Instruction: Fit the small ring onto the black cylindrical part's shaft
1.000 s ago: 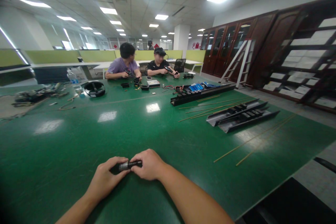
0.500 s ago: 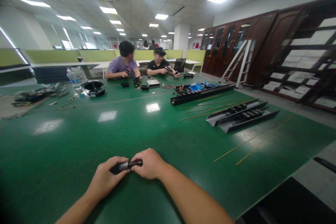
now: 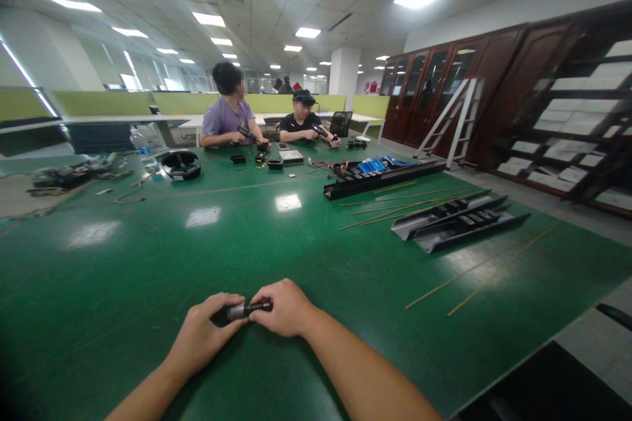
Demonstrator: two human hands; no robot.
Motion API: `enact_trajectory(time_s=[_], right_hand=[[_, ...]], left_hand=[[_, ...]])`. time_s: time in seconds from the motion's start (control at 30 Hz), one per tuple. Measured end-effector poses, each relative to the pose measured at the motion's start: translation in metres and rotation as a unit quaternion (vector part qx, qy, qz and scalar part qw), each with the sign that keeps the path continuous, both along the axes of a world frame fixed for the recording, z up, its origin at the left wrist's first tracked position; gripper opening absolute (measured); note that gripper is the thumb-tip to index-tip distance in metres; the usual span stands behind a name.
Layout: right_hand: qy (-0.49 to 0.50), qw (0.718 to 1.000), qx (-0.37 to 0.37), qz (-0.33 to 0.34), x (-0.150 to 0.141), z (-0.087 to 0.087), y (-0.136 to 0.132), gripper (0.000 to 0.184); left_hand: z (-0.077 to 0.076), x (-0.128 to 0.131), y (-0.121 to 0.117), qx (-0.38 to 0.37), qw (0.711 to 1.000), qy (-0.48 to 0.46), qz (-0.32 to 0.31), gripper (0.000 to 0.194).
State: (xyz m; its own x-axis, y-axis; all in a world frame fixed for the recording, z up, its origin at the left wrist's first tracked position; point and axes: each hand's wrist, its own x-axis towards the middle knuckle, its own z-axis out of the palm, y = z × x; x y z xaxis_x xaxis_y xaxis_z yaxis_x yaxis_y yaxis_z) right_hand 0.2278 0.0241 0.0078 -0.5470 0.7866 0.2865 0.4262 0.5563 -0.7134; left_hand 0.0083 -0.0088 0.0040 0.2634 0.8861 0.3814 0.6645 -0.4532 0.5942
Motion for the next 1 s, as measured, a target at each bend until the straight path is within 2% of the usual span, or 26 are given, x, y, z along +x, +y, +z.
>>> enact_trajectory(time_s=[0.2, 0.53, 1.0], right_hand=[[0.003, 1.000, -0.012, -0.004, -0.0009, 0.0002, -0.0003, 0.021], [0.022, 0.999, -0.039, -0.004, -0.0011, -0.0022, 0.0009, 0.019], [0.044, 0.996, -0.081, -0.010, 0.0001, -0.0062, 0.0020, 0.022]], left_hand=[[0.0026, 0.0000, -0.0005, -0.005, 1.000, 0.008, 0.000, 0.024], [-0.0067, -0.0027, 0.0022, 0.001, 1.000, 0.006, -0.006, 0.026], [-0.0059, -0.0042, 0.0017, 0.010, 1.000, 0.007, -0.012, 0.025]])
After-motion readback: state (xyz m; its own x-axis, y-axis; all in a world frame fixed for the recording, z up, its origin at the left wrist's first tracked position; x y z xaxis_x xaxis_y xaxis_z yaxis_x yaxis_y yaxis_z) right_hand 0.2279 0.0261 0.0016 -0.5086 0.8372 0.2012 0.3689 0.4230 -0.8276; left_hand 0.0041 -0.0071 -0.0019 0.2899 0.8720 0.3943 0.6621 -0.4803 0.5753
